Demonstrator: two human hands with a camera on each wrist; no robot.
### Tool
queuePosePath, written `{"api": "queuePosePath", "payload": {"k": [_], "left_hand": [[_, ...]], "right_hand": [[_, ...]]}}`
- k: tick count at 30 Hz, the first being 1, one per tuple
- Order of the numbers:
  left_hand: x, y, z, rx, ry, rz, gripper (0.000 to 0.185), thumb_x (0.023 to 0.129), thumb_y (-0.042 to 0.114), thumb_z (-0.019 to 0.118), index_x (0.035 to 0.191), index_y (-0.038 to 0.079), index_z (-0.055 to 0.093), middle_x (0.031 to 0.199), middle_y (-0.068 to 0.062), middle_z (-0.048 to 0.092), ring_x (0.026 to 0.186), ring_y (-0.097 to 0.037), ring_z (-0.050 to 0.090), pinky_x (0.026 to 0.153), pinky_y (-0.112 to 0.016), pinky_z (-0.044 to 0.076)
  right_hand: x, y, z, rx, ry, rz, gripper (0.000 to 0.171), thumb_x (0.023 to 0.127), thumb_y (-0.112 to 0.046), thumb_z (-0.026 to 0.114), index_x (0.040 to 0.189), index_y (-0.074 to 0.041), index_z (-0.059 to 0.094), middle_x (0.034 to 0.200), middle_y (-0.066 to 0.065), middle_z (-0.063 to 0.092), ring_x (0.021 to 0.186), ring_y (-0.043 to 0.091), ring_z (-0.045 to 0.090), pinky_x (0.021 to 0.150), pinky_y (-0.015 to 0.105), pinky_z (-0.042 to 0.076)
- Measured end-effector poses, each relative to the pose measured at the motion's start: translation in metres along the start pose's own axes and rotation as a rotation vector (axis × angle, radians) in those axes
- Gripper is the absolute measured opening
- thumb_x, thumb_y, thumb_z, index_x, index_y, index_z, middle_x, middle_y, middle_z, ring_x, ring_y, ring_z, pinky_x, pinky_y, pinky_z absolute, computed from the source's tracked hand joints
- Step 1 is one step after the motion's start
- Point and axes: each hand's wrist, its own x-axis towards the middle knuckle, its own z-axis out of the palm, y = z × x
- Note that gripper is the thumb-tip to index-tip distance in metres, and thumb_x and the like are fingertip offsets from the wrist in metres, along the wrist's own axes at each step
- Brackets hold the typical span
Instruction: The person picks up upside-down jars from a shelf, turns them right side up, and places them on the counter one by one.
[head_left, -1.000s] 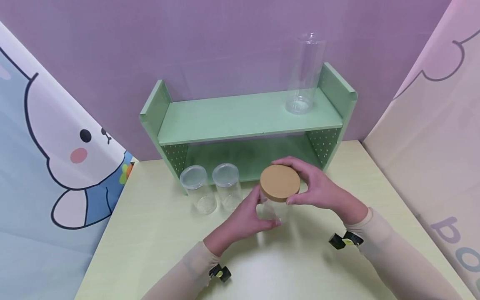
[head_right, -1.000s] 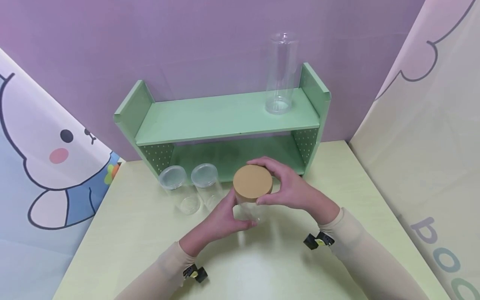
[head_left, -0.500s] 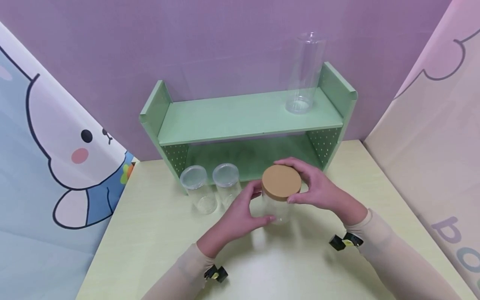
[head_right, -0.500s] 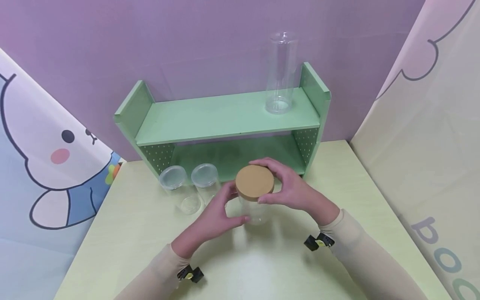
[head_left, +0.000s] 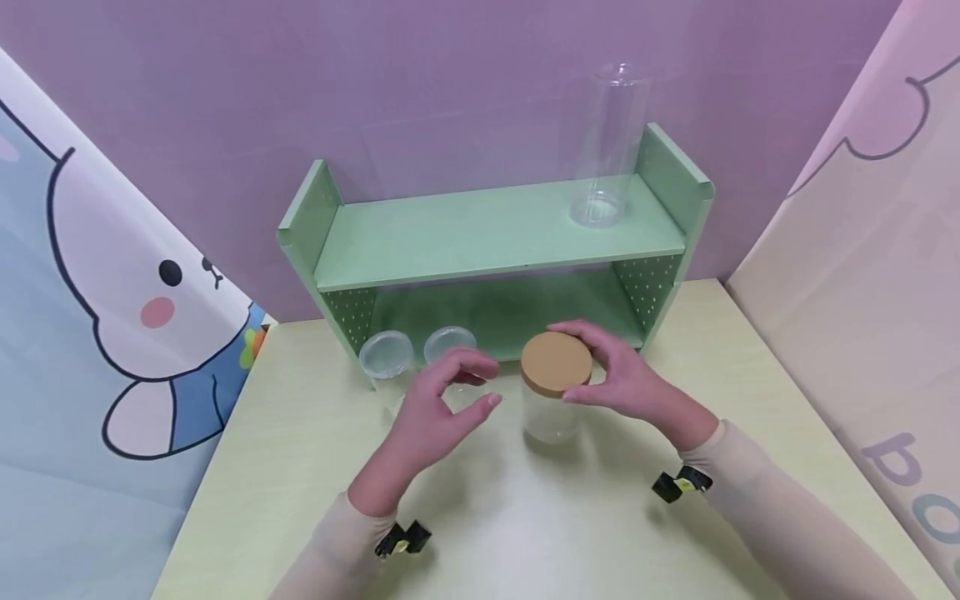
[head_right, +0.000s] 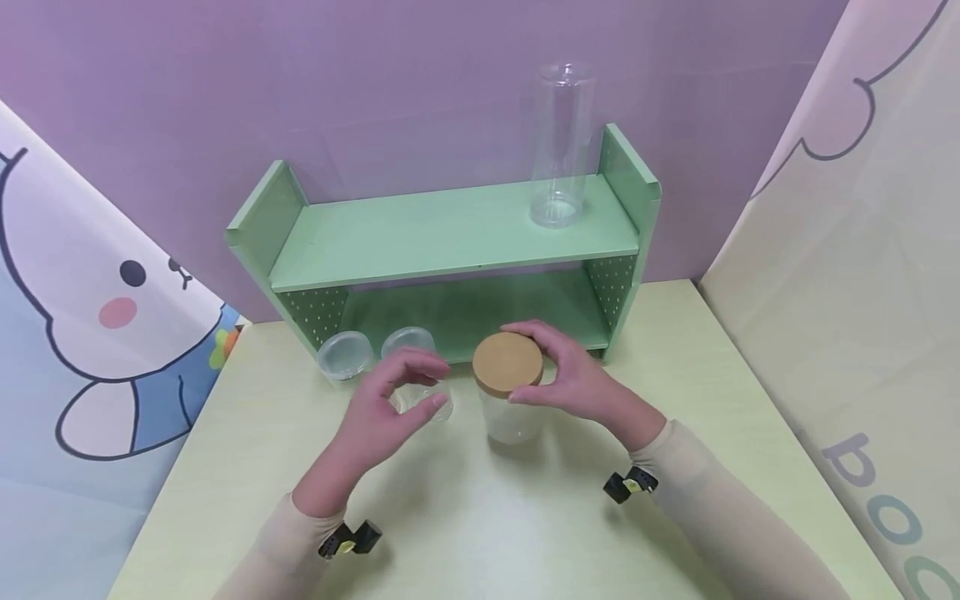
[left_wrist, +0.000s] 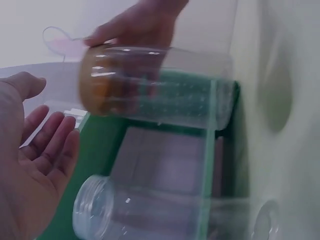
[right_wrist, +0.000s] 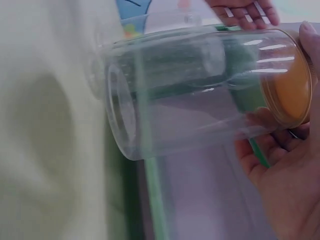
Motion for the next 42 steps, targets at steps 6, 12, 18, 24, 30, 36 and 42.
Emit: {"api": "queuePosePath", "payload": {"k": [6,12,18,24,30,36,42], "left_hand": [[-0.003,0.001,-0.020,0.009,0.033,-0.020,0.035,0.094,-0.001,0.085,0.126,0.008,0.074,0.121,-0.012,0.075,0.113,-0.023,0.071,0.099,-0.037,0.062],[-0.005,0.000,-0.029,0.004,0.066,-0.030,0.031,0.095,-0.001,0.084,0.124,0.005,0.075,0.117,-0.016,0.075,0.108,-0.025,0.073,0.096,-0.034,0.062],[-0.006,-0.003,-0.032,0.004,0.085,-0.034,0.032,0.095,-0.001,0.083,0.125,0.010,0.076,0.116,-0.008,0.076,0.107,-0.027,0.074,0.097,-0.034,0.062],[-0.004,-0.006,-0.034,0.011,0.086,-0.023,0.031,0.095,-0.001,0.083,0.123,0.009,0.077,0.115,-0.009,0.076,0.105,-0.027,0.074,0.095,-0.034,0.062],[-0.002,-0.004,-0.036,0.006,0.083,-0.011,0.031,0.095,-0.002,0.082,0.123,0.008,0.077,0.115,-0.013,0.076,0.105,-0.026,0.074,0.094,-0.035,0.063],[-0.001,-0.004,-0.036,0.008,0.087,0.002,0.031,0.095,-0.004,0.082,0.123,0.008,0.077,0.114,-0.008,0.076,0.103,-0.027,0.074,0.092,-0.036,0.064],[0.000,-0.002,-0.036,0.008,0.086,0.000,0.029,0.095,-0.004,0.081,0.122,0.007,0.077,0.114,-0.015,0.076,0.104,-0.027,0.074,0.092,-0.037,0.064]], "right_hand": [[0.010,0.017,0.012,0.009,0.012,0.043,0.083,0.084,-0.005,0.096,0.158,-0.013,0.058,0.153,0.009,0.062,0.135,0.030,0.061,0.113,0.031,0.049],[0.022,0.024,0.020,-0.008,0.021,0.094,0.086,0.086,-0.012,0.097,0.161,-0.016,0.055,0.158,0.009,0.058,0.143,0.035,0.057,0.119,0.052,0.047],[0.033,0.033,0.023,-0.031,0.024,0.126,0.086,0.088,-0.023,0.097,0.162,-0.020,0.054,0.158,0.007,0.057,0.144,0.035,0.056,0.120,0.060,0.044],[0.040,0.041,0.023,-0.041,0.032,0.120,0.086,0.088,-0.024,0.097,0.162,-0.017,0.053,0.157,0.009,0.057,0.144,0.036,0.056,0.121,0.060,0.044],[0.045,0.043,0.024,-0.060,0.032,0.115,0.089,0.087,-0.028,0.098,0.162,-0.015,0.052,0.157,0.010,0.058,0.142,0.036,0.058,0.119,0.060,0.046],[0.047,0.046,0.026,-0.058,0.017,0.108,0.089,0.087,-0.027,0.098,0.162,-0.014,0.052,0.155,0.010,0.059,0.138,0.035,0.060,0.118,0.058,0.047],[0.046,0.050,0.029,-0.066,0.009,0.124,0.090,0.085,-0.030,0.099,0.161,-0.015,0.053,0.153,0.010,0.060,0.135,0.033,0.061,0.117,0.058,0.048]]}}
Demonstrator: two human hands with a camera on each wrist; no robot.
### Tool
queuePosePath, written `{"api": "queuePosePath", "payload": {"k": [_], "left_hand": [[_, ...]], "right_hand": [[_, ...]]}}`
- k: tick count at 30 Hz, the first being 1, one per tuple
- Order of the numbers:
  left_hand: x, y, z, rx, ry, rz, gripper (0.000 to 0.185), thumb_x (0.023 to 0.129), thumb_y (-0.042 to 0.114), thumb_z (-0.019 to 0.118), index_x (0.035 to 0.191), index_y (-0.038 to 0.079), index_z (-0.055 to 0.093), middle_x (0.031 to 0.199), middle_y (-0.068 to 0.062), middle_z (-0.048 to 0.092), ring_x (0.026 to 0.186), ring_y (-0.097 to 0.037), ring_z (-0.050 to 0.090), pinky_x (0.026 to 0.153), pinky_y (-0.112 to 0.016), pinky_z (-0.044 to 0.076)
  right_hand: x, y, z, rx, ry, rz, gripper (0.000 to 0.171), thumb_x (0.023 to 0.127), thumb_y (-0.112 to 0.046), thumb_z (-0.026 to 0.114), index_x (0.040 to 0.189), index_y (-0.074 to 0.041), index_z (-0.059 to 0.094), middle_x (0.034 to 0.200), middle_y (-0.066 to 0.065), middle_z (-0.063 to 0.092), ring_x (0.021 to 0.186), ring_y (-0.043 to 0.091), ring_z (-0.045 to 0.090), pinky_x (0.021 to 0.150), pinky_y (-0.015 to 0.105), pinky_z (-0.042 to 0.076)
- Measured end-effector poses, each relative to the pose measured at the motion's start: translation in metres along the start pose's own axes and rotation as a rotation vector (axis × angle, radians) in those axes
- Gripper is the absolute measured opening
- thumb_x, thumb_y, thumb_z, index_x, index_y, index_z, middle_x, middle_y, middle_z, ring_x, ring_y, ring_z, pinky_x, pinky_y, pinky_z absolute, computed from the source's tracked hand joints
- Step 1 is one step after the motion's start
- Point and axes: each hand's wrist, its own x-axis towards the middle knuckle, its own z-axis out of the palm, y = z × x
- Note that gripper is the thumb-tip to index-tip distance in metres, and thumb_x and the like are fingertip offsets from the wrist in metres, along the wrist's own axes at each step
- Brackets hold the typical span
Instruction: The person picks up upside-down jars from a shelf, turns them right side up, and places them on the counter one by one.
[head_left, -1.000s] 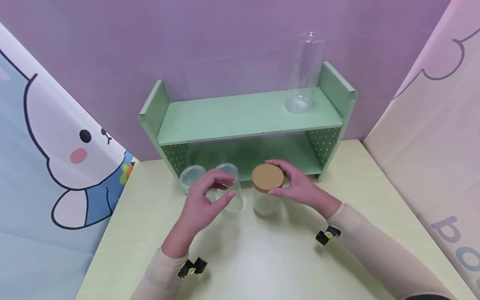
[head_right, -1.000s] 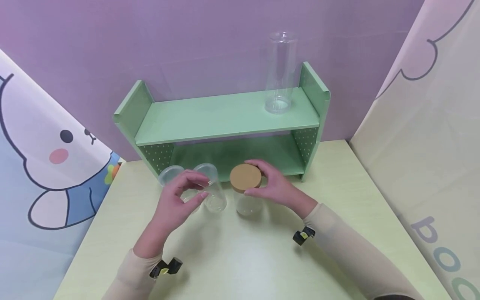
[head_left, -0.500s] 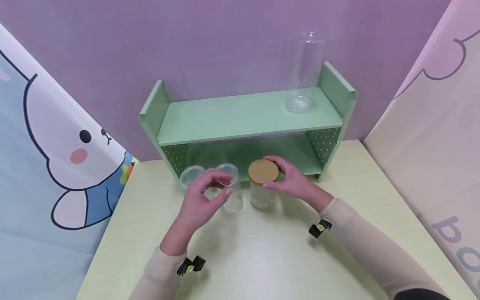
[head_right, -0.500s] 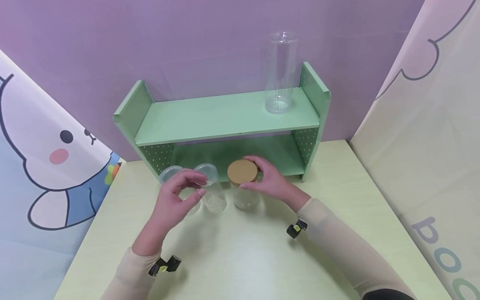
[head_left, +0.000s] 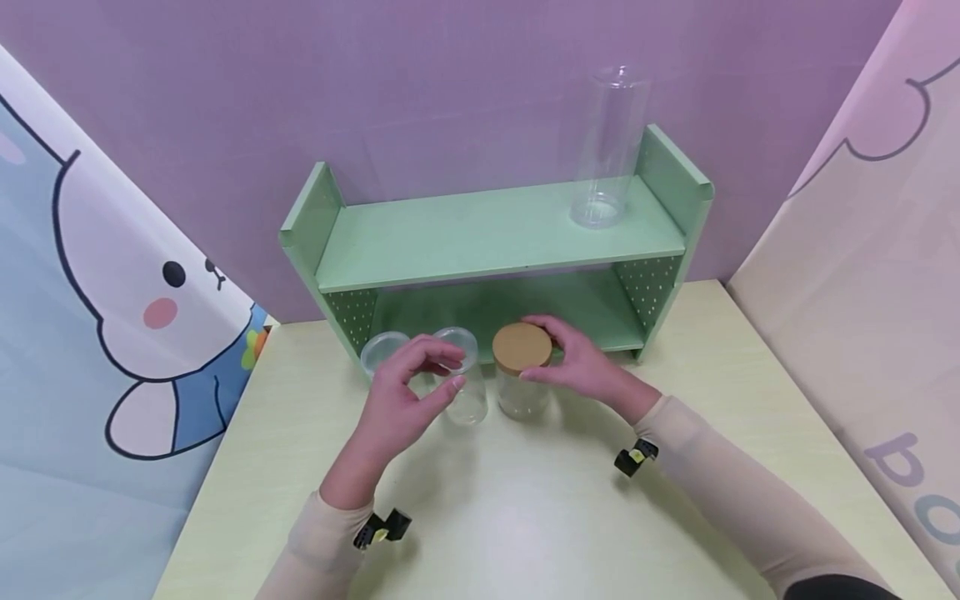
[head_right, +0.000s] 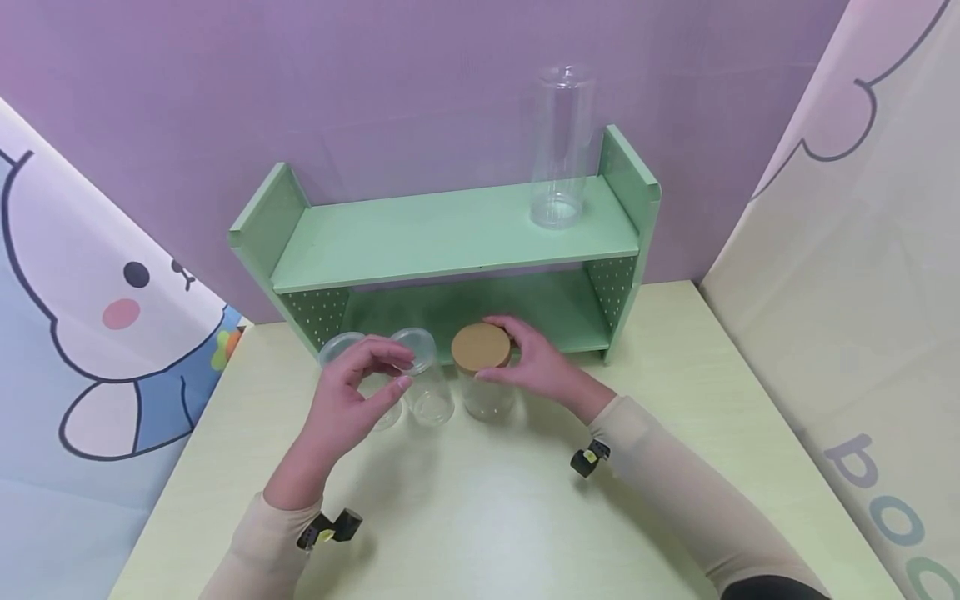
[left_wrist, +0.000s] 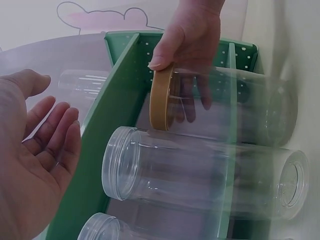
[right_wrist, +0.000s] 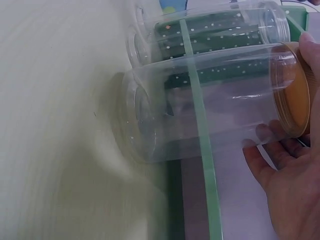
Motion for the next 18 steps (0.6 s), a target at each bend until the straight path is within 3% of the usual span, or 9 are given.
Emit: {"api": "queuePosePath", "payload": {"k": [11,18], "left_hand": [[0.0011,0.0008,-0.0005,0.000,-0.004,0.007,0.028,0.095,-0.005,0.081,0.120,0.006,0.076,0.112,-0.018,0.075,0.103,-0.027,0.073,0.091,-0.036,0.064],[0.0001,0.0002,0.0002,-0.005,-0.002,0.022,0.025,0.096,-0.005,0.080,0.119,0.006,0.077,0.110,-0.010,0.076,0.099,-0.027,0.074,0.089,-0.039,0.065]], "right_hand": [[-0.0019,0.0067,0.0063,0.019,-0.003,-0.003,0.088,0.086,-0.026,0.099,0.160,-0.016,0.053,0.155,0.008,0.058,0.142,0.033,0.057,0.121,0.056,0.045],[-0.0029,0.0069,0.0063,0.010,-0.014,0.000,0.088,0.088,-0.028,0.098,0.162,-0.015,0.051,0.157,0.010,0.057,0.142,0.035,0.057,0.121,0.059,0.045]]}}
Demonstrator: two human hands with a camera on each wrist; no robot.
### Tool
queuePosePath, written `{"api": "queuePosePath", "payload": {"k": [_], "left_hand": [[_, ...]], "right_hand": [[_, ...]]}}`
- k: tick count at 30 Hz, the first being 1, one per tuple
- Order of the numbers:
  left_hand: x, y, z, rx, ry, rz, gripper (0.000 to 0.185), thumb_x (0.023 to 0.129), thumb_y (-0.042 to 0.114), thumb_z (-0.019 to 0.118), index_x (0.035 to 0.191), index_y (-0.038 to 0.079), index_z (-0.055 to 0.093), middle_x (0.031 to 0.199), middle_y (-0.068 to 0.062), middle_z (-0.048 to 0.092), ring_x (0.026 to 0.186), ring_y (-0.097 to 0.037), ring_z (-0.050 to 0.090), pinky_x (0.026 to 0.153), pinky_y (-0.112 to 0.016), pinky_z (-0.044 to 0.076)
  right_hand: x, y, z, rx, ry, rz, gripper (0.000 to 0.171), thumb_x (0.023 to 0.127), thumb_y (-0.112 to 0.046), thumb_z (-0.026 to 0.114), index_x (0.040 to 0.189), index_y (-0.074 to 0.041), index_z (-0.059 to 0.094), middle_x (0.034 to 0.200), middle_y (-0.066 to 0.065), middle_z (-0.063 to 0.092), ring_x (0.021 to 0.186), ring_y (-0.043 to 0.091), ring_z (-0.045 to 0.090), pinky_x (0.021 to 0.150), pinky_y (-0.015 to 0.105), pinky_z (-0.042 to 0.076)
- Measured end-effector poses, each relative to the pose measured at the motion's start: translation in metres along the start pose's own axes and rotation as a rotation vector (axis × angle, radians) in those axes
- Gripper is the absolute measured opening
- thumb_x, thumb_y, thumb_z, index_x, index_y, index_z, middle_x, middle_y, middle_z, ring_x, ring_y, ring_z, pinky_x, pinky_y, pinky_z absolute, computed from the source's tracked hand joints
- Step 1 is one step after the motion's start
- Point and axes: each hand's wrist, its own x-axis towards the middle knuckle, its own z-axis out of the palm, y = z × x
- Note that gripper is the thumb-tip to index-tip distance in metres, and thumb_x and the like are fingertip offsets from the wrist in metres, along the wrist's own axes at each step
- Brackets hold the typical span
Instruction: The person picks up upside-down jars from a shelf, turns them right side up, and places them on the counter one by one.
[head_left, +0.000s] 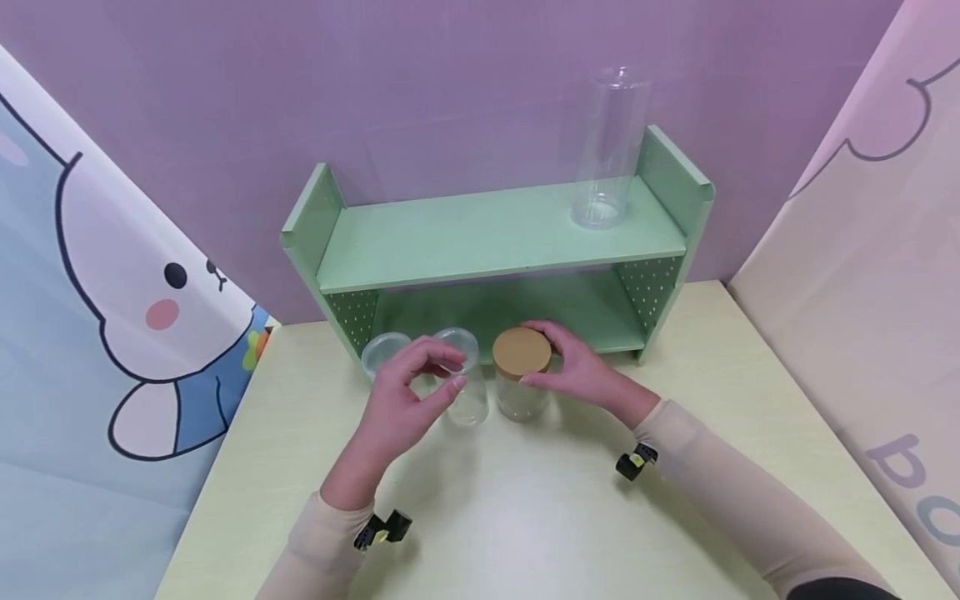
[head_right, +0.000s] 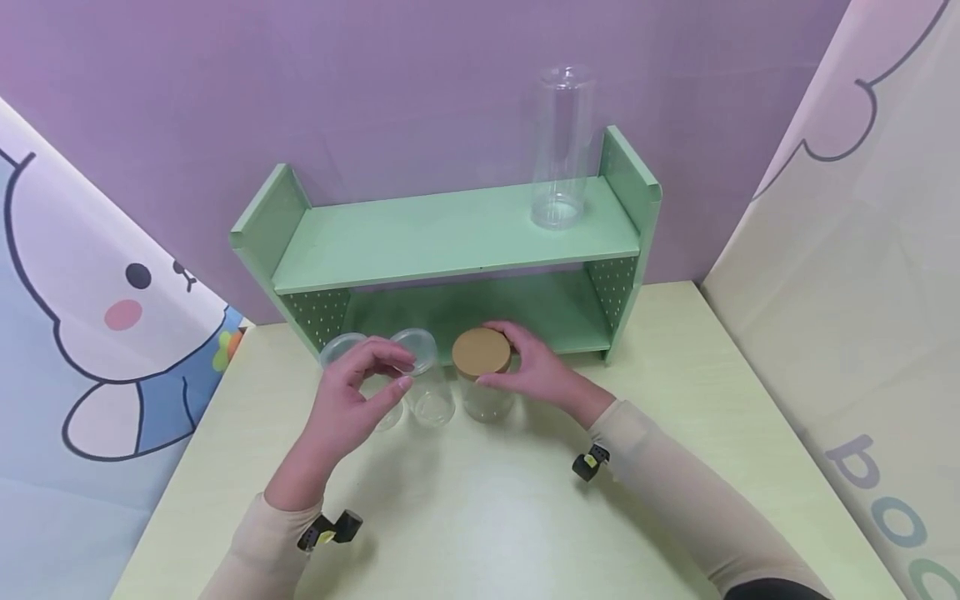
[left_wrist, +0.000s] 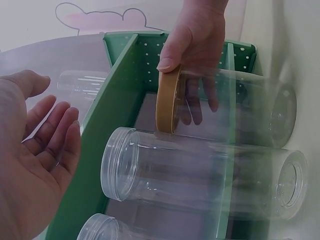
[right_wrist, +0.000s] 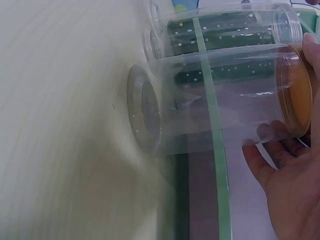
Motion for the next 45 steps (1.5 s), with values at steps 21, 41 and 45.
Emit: {"api": "queuePosePath", "payload": {"k": [21,41,45], "left_hand": [[-0.002,0.003,0.007,0.012,-0.024,-0.026,0.019,0.098,-0.004,0.078,0.116,0.000,0.075,0.110,-0.007,0.076,0.099,-0.024,0.073,0.090,-0.035,0.063],[0.002,0.006,0.010,0.019,-0.035,-0.030,0.020,0.099,-0.002,0.078,0.115,0.009,0.077,0.111,-0.008,0.077,0.100,-0.023,0.073,0.090,-0.034,0.063],[0.003,0.006,0.011,0.017,-0.036,-0.027,0.019,0.098,-0.002,0.079,0.115,0.007,0.077,0.111,-0.004,0.077,0.100,-0.023,0.073,0.089,-0.033,0.063]], "right_hand": [[-0.026,-0.013,-0.033,-0.116,0.141,-0.242,0.060,0.097,-0.001,0.083,0.151,-0.001,0.056,0.140,0.017,0.067,0.127,0.040,0.065,0.108,0.058,0.055],[-0.066,-0.027,-0.113,-0.291,0.705,-0.280,0.017,0.093,0.019,0.075,0.108,0.014,0.072,0.101,0.020,0.074,0.095,-0.007,0.064,0.083,0.012,0.053],[-0.068,-0.036,-0.119,-0.262,0.771,-0.236,0.013,0.095,0.016,0.073,0.108,0.016,0.071,0.101,-0.002,0.074,0.094,-0.007,0.065,0.082,0.012,0.052]]}}
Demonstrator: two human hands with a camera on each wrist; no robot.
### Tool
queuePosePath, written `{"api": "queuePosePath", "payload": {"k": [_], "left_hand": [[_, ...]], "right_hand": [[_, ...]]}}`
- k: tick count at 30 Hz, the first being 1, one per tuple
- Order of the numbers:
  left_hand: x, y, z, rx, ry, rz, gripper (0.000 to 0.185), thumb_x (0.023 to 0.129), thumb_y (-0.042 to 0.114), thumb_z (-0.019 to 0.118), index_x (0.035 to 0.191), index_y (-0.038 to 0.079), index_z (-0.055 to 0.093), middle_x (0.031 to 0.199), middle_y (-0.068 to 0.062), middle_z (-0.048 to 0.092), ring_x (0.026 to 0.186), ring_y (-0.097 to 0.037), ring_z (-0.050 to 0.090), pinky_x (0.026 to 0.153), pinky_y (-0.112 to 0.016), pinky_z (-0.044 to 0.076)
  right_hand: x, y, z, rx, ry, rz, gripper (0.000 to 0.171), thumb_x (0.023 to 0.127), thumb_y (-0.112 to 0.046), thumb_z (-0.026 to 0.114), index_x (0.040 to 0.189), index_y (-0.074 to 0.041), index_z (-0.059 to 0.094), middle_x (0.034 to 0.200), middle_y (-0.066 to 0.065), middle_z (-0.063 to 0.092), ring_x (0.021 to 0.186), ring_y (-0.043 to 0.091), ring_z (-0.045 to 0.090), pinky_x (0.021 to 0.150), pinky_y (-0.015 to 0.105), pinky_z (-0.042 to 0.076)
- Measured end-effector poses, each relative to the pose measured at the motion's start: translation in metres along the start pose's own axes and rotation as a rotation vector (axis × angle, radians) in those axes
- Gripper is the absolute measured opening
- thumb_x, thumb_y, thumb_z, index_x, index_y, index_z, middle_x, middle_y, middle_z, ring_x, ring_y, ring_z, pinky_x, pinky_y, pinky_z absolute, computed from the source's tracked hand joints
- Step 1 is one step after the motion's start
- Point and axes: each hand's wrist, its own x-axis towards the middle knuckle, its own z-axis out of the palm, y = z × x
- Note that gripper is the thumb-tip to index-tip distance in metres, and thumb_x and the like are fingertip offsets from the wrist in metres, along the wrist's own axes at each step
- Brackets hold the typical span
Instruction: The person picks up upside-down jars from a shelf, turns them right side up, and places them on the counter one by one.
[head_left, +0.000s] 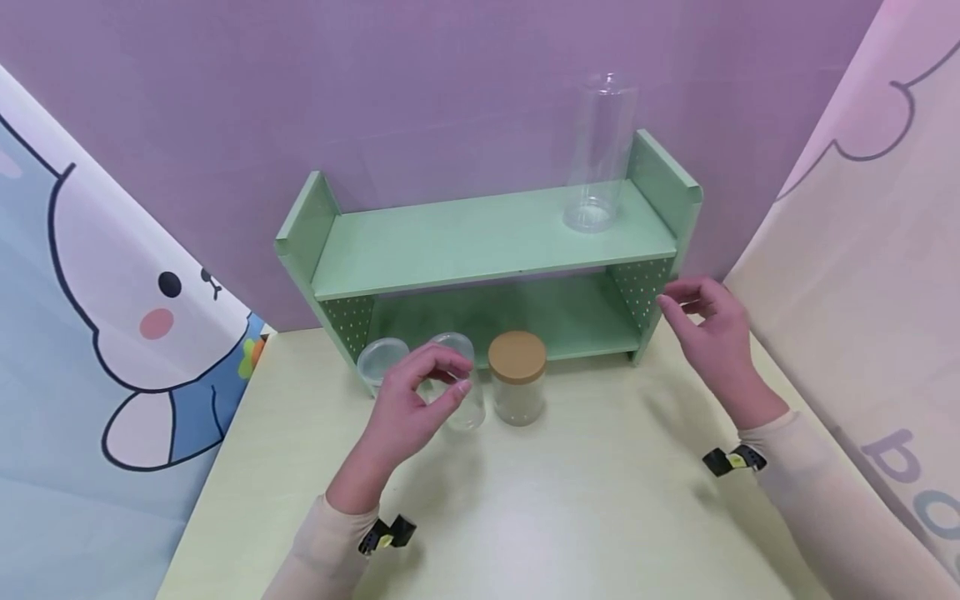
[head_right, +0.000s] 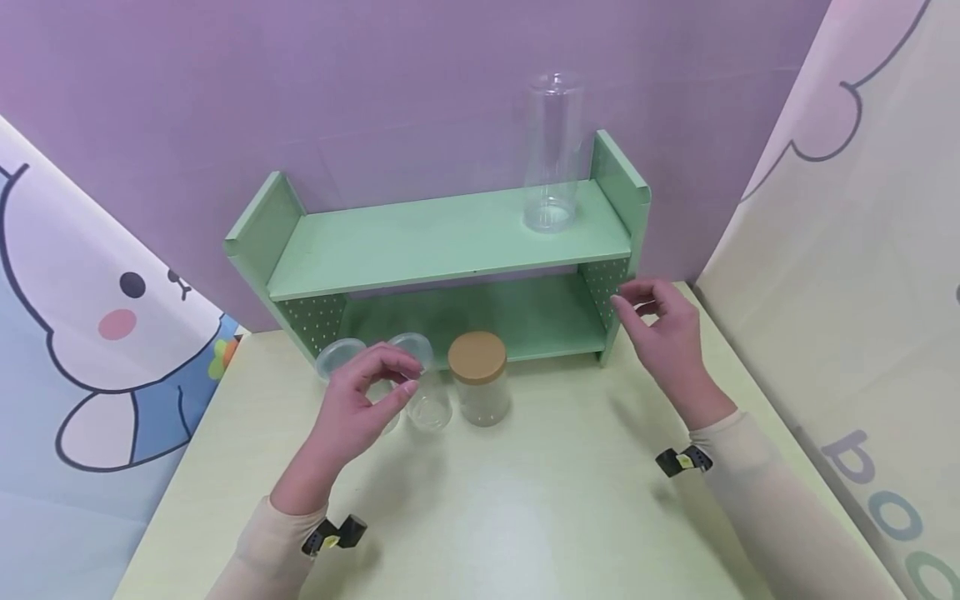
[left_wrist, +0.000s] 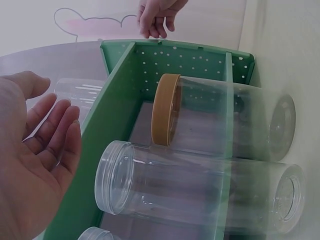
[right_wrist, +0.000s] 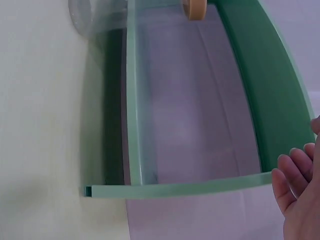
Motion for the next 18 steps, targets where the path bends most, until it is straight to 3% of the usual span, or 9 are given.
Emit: {"api": "queuePosePath", "payload": {"k": [3,8,11,14,18], "left_hand": [[0.001,-0.001,0.001,-0.003,0.000,0.006,0.017,0.098,-0.003,0.079,0.114,0.003,0.077,0.110,-0.004,0.077,0.099,-0.023,0.072,0.089,-0.034,0.063],[0.001,-0.002,0.002,-0.007,-0.001,0.009,0.016,0.098,-0.004,0.078,0.113,0.003,0.077,0.109,-0.004,0.076,0.099,-0.023,0.072,0.088,-0.034,0.063],[0.001,-0.002,0.002,-0.006,-0.001,0.010,0.018,0.098,-0.003,0.078,0.113,0.007,0.077,0.109,-0.003,0.076,0.098,-0.022,0.072,0.088,-0.033,0.063],[0.001,-0.002,0.002,-0.006,0.001,0.012,0.018,0.098,-0.003,0.078,0.112,0.008,0.078,0.108,-0.003,0.076,0.098,-0.022,0.072,0.088,-0.033,0.062],[0.001,-0.004,0.003,-0.009,0.002,0.015,0.017,0.098,-0.003,0.078,0.112,0.007,0.077,0.108,-0.004,0.077,0.098,-0.022,0.072,0.088,-0.033,0.062]], "right_hand": [[0.003,0.004,-0.003,-0.003,0.028,0.027,0.014,0.096,0.015,0.074,0.109,0.015,0.071,0.102,-0.015,0.070,0.091,-0.006,0.065,0.082,0.012,0.052],[0.009,-0.002,-0.003,-0.016,0.074,0.040,0.017,0.096,0.015,0.074,0.110,0.018,0.067,0.103,0.015,0.071,0.091,-0.003,0.064,0.082,0.013,0.052],[0.012,-0.007,-0.003,-0.015,0.078,0.060,0.022,0.096,0.014,0.073,0.114,0.019,0.063,0.109,0.030,0.066,0.094,0.006,0.065,0.083,0.013,0.052],[0.015,-0.010,-0.002,-0.017,0.073,0.085,0.026,0.097,0.012,0.073,0.120,0.019,0.062,0.114,0.031,0.066,0.097,0.013,0.066,0.085,0.012,0.052],[0.020,-0.008,0.000,-0.006,0.066,0.109,0.032,0.098,0.011,0.073,0.128,0.016,0.065,0.119,0.030,0.069,0.102,0.011,0.067,0.089,0.014,0.054]]}}
